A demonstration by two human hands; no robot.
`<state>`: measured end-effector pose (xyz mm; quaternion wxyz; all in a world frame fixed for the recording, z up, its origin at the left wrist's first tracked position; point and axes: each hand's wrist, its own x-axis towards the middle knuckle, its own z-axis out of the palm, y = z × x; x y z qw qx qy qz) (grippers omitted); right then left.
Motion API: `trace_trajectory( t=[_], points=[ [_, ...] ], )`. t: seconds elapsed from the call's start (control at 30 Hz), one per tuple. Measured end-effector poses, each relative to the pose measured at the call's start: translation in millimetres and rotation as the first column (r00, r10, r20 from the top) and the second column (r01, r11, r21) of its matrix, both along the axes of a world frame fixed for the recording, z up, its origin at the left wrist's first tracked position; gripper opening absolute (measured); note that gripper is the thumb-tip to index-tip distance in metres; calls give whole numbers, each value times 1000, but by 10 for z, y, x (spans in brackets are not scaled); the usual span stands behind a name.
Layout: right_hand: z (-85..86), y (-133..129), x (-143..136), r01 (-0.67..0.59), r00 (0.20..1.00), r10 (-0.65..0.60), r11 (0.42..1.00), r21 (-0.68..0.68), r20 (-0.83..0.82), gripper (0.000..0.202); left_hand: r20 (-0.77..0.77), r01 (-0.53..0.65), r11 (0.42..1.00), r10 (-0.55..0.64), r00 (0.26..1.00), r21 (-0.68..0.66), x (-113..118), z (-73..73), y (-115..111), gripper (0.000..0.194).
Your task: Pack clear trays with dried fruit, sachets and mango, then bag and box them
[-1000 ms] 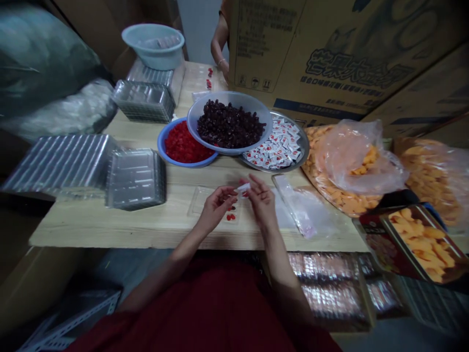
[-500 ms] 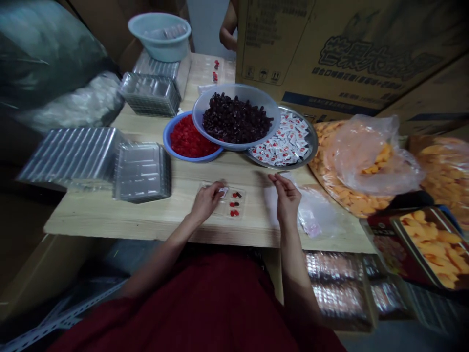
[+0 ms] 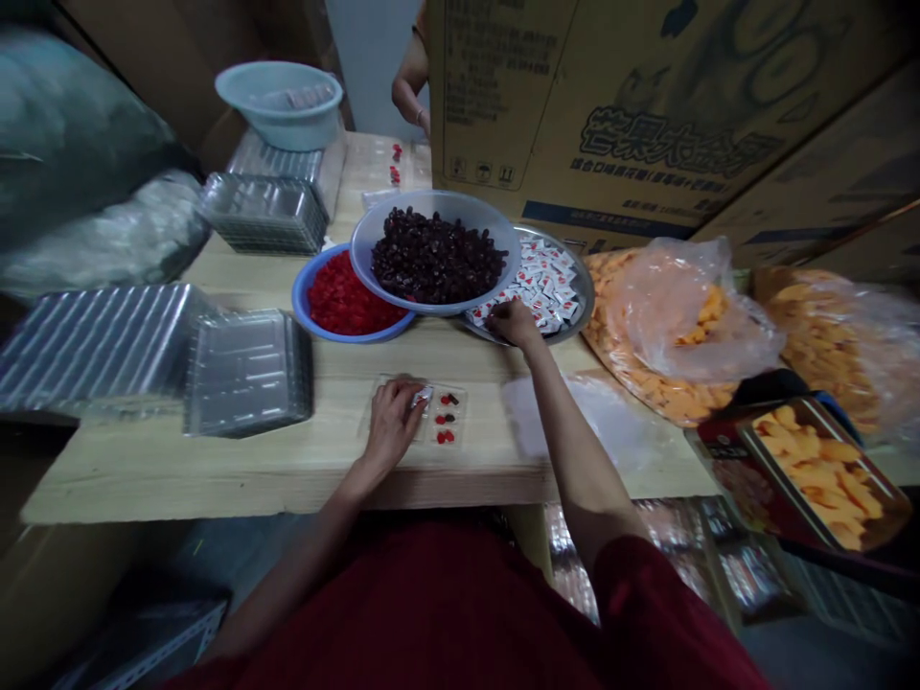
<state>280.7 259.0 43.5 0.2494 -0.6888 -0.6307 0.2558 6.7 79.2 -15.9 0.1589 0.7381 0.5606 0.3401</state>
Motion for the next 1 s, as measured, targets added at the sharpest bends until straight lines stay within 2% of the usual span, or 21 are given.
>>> trace_trajectory(
  t=[0.13,0.27,0.37,0.47,0.5,0.57,0.67,0.73,0.77,0.83,0.93,1.0],
  points=[
    [-180,138,-226,80,995,-83,995,-57,-49,13,44,-2,1000,3,999,-12,-47,-2,-92,25],
    [-131,130,-88,144,978,-144,989,-13,-153,17,69,-39,999,40,997,-10,-113,38,-108,22],
    [6,-77,142,235,949,-202,965,120,-242,13,138,-78,997,78,987,-4,-128,114,-91,19],
    [96,-515,216,269,899,-168,940,208,-404,17,292,-99,994,108,950,-45,-52,252,-81,20],
    [101,-693,165,242,860,-108,947,211,-499,22,359,-77,993,103,928,-87,-6,312,-78,21],
    [82,-1047,-53,102,764,43,977,185,-644,30,511,37,981,68,857,-192,95,436,-60,26],
    [26,-1445,-518,-152,684,207,978,141,-700,33,704,236,929,36,709,-285,171,575,0,38],
    [-12,-1582,-753,-221,667,231,969,108,-709,32,745,259,916,60,664,-305,110,598,38,38],
    [-35,-1620,-817,-225,673,226,970,96,-704,30,736,236,919,80,673,-316,45,585,46,35],
    [-106,-1673,-841,-192,732,217,975,110,-645,27,669,163,929,109,735,-331,-123,516,24,29],
    [-285,-1797,-751,-198,868,275,955,221,-413,33,483,102,925,95,870,-366,-329,353,-103,26],
    [-425,-1929,-722,-282,915,331,933,222,-230,46,353,129,902,29,935,-413,-366,261,-216,29]
  ],
)
